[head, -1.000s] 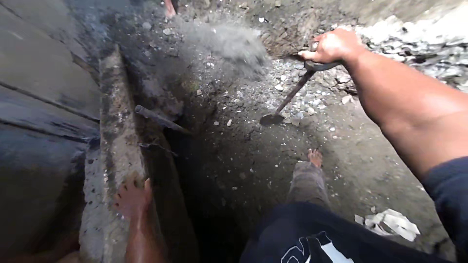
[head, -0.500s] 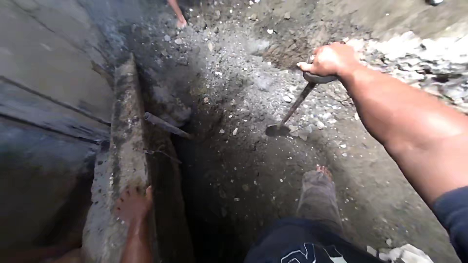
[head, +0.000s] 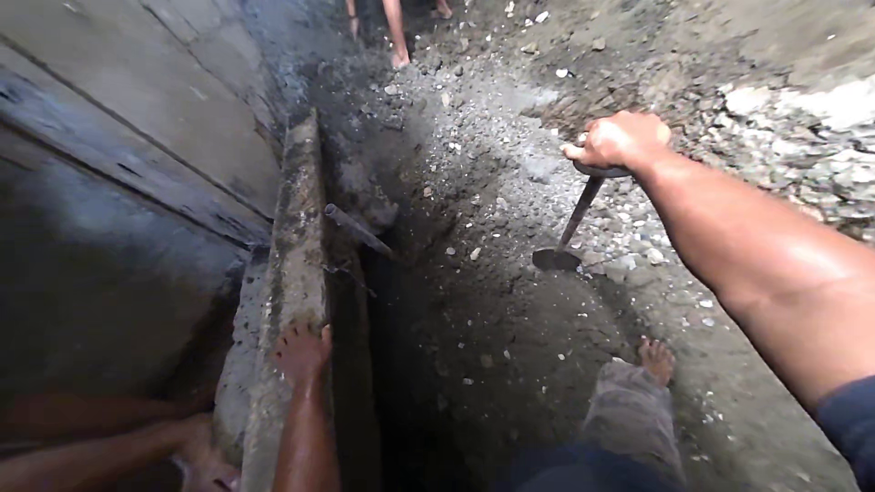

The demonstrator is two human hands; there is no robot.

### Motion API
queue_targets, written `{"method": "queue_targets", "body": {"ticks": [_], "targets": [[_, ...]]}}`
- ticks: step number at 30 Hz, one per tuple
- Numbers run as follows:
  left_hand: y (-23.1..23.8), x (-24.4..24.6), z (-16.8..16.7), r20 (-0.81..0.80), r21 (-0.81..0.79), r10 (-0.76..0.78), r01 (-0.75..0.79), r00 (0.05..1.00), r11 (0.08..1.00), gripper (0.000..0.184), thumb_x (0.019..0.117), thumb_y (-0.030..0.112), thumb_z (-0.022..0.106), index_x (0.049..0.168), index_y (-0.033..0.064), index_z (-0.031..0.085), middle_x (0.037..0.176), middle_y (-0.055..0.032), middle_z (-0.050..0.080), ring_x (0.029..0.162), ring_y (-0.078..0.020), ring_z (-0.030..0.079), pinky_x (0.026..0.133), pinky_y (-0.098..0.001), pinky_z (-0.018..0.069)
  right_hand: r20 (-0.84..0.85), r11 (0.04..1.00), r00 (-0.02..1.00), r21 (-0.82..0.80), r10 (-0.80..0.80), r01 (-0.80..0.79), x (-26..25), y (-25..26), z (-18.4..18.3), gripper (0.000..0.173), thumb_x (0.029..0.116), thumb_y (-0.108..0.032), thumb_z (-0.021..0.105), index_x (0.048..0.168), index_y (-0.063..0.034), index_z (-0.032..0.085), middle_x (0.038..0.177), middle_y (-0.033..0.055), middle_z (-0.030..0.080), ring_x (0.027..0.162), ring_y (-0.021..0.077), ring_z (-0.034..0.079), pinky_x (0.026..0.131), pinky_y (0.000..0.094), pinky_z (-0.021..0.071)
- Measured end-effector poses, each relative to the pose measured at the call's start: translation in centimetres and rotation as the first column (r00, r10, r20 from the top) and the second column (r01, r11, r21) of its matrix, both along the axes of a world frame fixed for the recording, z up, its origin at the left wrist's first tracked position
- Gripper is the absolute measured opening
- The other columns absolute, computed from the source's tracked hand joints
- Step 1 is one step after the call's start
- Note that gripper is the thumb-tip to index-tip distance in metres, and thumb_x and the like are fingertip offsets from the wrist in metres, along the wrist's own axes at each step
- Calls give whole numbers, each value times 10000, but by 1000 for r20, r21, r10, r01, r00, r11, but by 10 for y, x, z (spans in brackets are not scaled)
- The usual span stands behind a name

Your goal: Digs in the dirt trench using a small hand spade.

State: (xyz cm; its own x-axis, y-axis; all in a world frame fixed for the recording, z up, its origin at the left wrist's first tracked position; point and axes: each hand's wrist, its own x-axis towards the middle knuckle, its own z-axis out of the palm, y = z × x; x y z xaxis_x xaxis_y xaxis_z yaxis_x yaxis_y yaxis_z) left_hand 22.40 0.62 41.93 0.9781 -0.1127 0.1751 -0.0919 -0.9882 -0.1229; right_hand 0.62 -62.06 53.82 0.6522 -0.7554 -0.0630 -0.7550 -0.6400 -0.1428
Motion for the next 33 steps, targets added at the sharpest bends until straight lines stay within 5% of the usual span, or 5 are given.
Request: {"method": "queue_targets", "body": {"ticks": [33], "targets": [[-4, -1, 4, -39, -36, -23, 21, 999, 999, 646, 964, 583, 581, 1419, 124, 583, 1494, -212, 506, 1410, -448, 426, 1097, -675, 360, -9, 999, 1000, -29, 29, -29, -6, 77, -14, 638, 950, -686, 495, 1130, -110, 705, 1084, 273, 700, 1039, 508, 668, 751, 709, 504]]}}
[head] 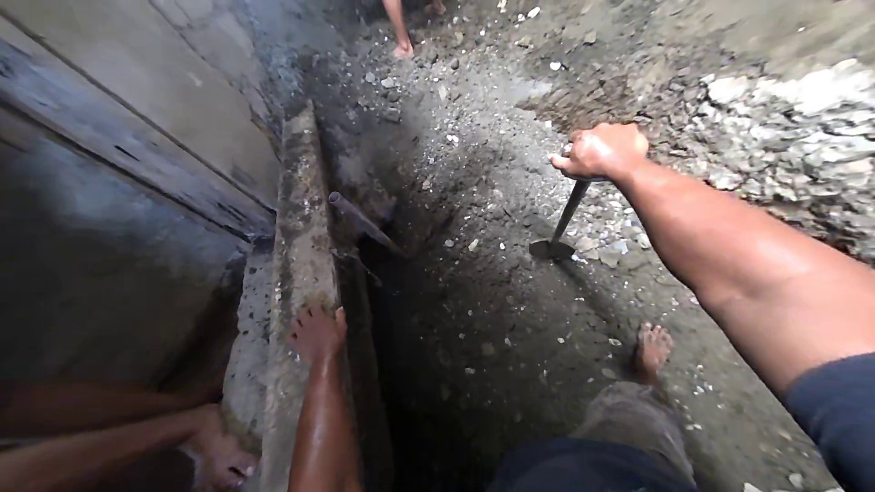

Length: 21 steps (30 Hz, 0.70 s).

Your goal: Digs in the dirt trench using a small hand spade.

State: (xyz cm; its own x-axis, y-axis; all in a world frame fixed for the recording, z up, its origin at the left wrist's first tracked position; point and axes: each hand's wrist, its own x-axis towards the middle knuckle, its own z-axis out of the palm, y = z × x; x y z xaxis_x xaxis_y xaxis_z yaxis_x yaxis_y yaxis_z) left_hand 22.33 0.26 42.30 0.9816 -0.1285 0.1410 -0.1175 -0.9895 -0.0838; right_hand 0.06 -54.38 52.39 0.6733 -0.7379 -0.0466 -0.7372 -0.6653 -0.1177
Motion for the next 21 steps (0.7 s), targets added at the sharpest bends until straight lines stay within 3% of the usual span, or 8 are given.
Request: {"method": "queue_targets", "body": {"ticks": [16, 21], "targets": [[1, 1, -2, 4, -13, 6, -6, 1000, 1000, 632, 960, 563, 594, 1423, 133, 584, 1508, -204, 498, 1421, -445, 416, 1109, -673, 350, 4, 1000, 1000, 9, 10, -10, 9, -31, 1, 637, 951, -691, 485, 1110, -116, 706, 1071, 251, 707, 1027, 486, 677, 741, 687, 513], [3, 5, -4, 14, 2, 5, -5, 1000, 1000, 671, 953, 591, 568, 1429, 119, 576, 1510, -218, 492, 1420, -450, 417, 1108, -677, 354, 22, 1000, 1000, 17, 1, -2, 13, -48, 3, 636, 940, -695, 506, 1161, -133, 708, 1104, 256, 706, 1042, 495, 674, 744, 714, 509]]}}
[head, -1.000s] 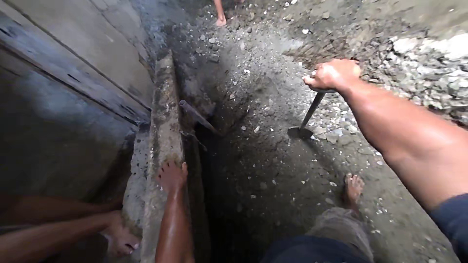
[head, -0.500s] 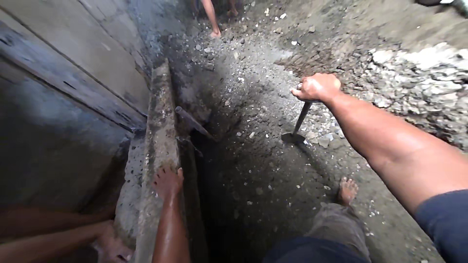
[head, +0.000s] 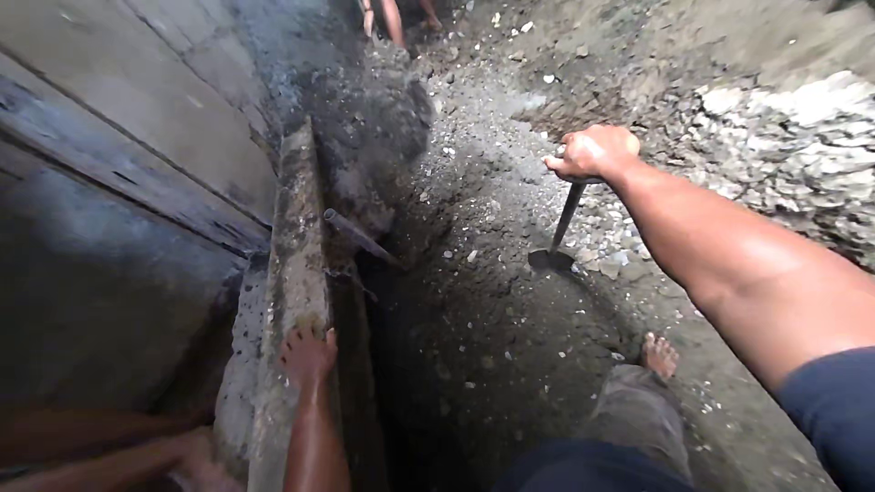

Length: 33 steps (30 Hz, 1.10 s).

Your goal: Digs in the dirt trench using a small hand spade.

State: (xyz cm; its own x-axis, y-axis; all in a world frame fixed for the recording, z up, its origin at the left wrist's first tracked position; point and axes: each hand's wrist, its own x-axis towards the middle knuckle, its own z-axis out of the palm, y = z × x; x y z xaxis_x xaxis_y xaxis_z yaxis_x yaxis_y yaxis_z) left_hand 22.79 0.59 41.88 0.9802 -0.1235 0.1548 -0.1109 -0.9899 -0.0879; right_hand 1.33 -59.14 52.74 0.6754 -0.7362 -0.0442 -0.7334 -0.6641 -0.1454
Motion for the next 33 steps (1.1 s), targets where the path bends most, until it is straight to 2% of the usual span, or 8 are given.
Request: {"method": "queue_targets", "body": {"ticks": [6, 10, 18, 22, 28, 33], "targets": [[-2, -3, 0, 8, 9, 27, -27, 1000, 1000, 647, 948, 597, 575, 1415, 151, 590, 1495, -183, 518, 1410, -434, 432, 1090, -672, 371, 5, 1000, 1000, -9, 7, -7, 2, -19, 3, 631, 943, -696, 492, 1084, -122, 714, 1072, 253, 708, 1037, 494, 673, 741, 707, 505], [-1, -1, 0, 16, 18, 27, -28, 999, 999, 657, 945, 608, 572, 1409, 143, 596, 1497, -194, 514, 1409, -438, 434, 1103, -674, 355, -7, 1000, 1000, -6, -5, 5, 4, -30, 5, 653, 951, -699, 475, 1117, -113, 710, 1093, 273, 700, 1053, 510, 664, 743, 722, 498], [-2, -2, 3, 26, 47, 28, -29, 999, 998, 650, 935, 610, 587, 1405, 160, 599, 1483, -185, 529, 1393, -425, 454, 1084, -665, 377, 8, 999, 999, -14, -31, 31, 9, -43, 3, 669, 933, -716, 488, 1091, -103, 705, 1073, 292, 691, 1032, 528, 660, 722, 727, 491], [-2, -2, 3, 9, 42, 36, -37, 999, 998, 652, 944, 609, 576, 1395, 139, 607, 1482, -186, 529, 1399, -430, 443, 1102, -679, 349, 17, 999, 999, -14, -31, 31, 10, -47, 2, 658, 928, -717, 493, 1106, -122, 710, 1075, 297, 691, 1039, 533, 657, 724, 730, 489], [0, -1, 2, 17, 38, 12, -13, 1000, 999, 652, 954, 603, 560, 1415, 144, 594, 1483, -216, 519, 1390, -453, 449, 1082, -689, 366, 29, 998, 998, 12, -55, 55, 12, -39, 5, 679, 916, -715, 519, 1129, -99, 710, 1107, 323, 678, 1067, 561, 636, 745, 756, 475], [-2, -2, 2, 7, 57, 22, -22, 1000, 998, 659, 960, 612, 550, 1410, 133, 591, 1468, -214, 529, 1386, -447, 454, 1076, -678, 377, 22, 999, 998, 1, -51, 51, 12, -28, 6, 655, 932, -695, 513, 1118, -98, 708, 1103, 311, 683, 1070, 550, 639, 752, 752, 476]]}}
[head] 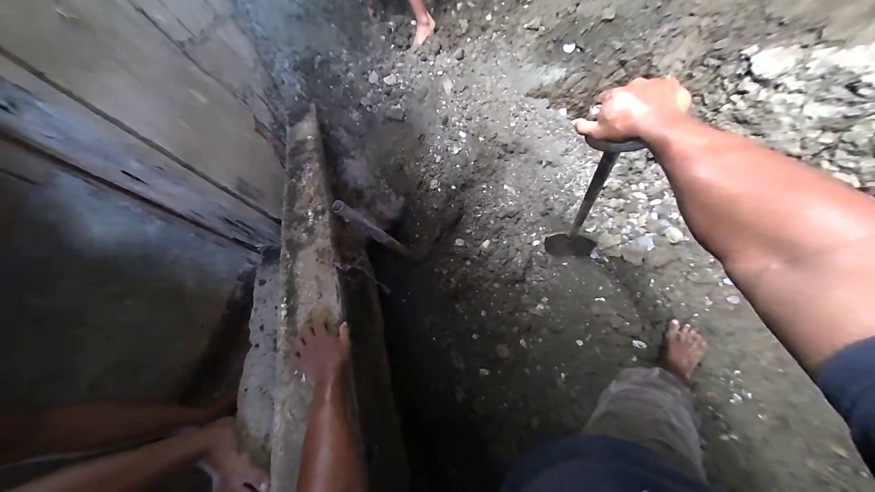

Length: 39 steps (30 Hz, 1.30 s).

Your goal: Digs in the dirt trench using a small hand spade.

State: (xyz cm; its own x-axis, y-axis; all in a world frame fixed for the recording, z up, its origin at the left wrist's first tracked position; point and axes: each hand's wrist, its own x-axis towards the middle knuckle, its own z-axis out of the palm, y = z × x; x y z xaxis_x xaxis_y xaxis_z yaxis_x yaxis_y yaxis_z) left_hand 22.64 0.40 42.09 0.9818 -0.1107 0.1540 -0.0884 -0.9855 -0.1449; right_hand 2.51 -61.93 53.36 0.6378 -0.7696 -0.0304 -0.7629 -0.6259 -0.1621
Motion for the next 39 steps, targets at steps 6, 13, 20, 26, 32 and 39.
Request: {"method": "queue_targets", "body": {"ticks": [6, 13, 20, 26, 32, 39], "targets": [[1, 3, -2, 1, -10, -4, 4, 1000, 1000, 648, 959, 609, 550, 1402, 138, 597, 1476, -209, 524, 1389, -450, 448, 1078, -684, 368, -14, 1000, 1000, 6, 1, -1, -7, 18, 2, 658, 943, -688, 512, 1138, -86, 695, 1106, 311, 680, 1066, 548, 641, 751, 743, 480], [2, 4, -4, 0, -15, -11, 11, 1000, 1000, 621, 954, 601, 576, 1387, 158, 605, 1470, -202, 531, 1395, -457, 439, 1066, -706, 370, -15, 1000, 1000, -6, 23, -23, -19, 31, -5, 665, 946, -687, 493, 1116, -77, 695, 1098, 287, 690, 1059, 518, 657, 752, 723, 495], [3, -3, -4, 7, -5, -25, 25, 1000, 1000, 667, 974, 605, 543, 1428, 117, 570, 1502, -218, 500, 1405, -465, 430, 1070, -700, 376, -13, 999, 999, -8, 35, -35, -35, 39, -14, 643, 935, -689, 481, 1115, -114, 706, 1081, 270, 701, 1045, 518, 662, 738, 725, 495], [1, -4, 1, -3, -48, -39, 39, 999, 998, 687, 956, 599, 572, 1428, 100, 569, 1481, -246, 511, 1404, -484, 421, 1089, -693, 361, -16, 999, 1000, -30, 22, -22, -46, 37, -16, 677, 928, -725, 466, 1100, -114, 704, 1066, 272, 701, 1039, 514, 665, 736, 717, 497], [0, -3, 2, -9, -31, -35, 34, 999, 999, 659, 969, 593, 553, 1414, 107, 581, 1486, -225, 511, 1402, -455, 433, 1097, -681, 355, -23, 1000, 1000, -20, 11, -12, -51, 39, -14, 671, 939, -711, 461, 1088, -101, 698, 1062, 278, 699, 1026, 519, 666, 726, 718, 494], [-2, -2, 3, -11, -21, -31, 31, 999, 999, 645, 967, 581, 577, 1419, 121, 577, 1483, -212, 516, 1401, -449, 436, 1093, -681, 358, -26, 1000, 1000, -25, 8, -9, -44, 34, -13, 653, 939, -712, 468, 1112, -128, 704, 1053, 269, 704, 1017, 510, 671, 720, 709, 498]]}}
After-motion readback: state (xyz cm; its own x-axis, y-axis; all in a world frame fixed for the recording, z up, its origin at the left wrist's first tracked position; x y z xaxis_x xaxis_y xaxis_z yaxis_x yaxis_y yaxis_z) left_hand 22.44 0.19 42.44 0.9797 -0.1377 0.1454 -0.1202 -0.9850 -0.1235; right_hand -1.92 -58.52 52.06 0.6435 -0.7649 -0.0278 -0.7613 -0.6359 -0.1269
